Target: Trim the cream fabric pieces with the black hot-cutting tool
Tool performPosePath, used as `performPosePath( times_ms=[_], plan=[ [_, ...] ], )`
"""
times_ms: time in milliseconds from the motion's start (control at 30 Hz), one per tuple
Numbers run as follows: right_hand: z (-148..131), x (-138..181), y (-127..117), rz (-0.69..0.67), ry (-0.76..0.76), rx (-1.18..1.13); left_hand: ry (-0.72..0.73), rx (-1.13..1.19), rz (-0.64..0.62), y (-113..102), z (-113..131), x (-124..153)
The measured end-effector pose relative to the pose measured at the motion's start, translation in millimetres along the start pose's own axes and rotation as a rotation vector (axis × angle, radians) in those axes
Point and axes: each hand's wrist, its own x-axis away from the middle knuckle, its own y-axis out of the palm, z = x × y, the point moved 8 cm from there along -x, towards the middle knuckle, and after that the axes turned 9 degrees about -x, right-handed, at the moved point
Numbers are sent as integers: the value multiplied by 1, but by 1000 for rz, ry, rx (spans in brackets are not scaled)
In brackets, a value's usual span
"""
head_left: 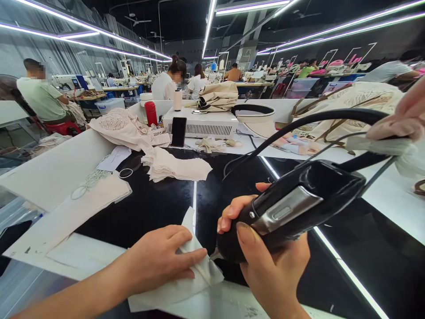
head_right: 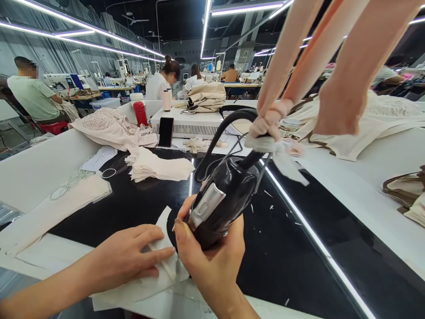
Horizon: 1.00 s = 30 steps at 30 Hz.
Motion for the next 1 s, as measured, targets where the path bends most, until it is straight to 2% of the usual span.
performPosePath(
  times_ms=[200, 567, 733, 1000],
  plan=[
    [-1, 0, -2, 18, 0, -6, 2, -40, -53, -3, 7, -3],
    [-4, -6, -2, 85, -27, -15, -37, 23, -40, 1, 10, -3],
    [-2, -12, -1, 114, -44, -5, -60, 48, -1, 0, 10, -4],
    [7, -11, 2, 79, -20, 3, -83, 65, 88, 0, 11, -4]
  ],
)
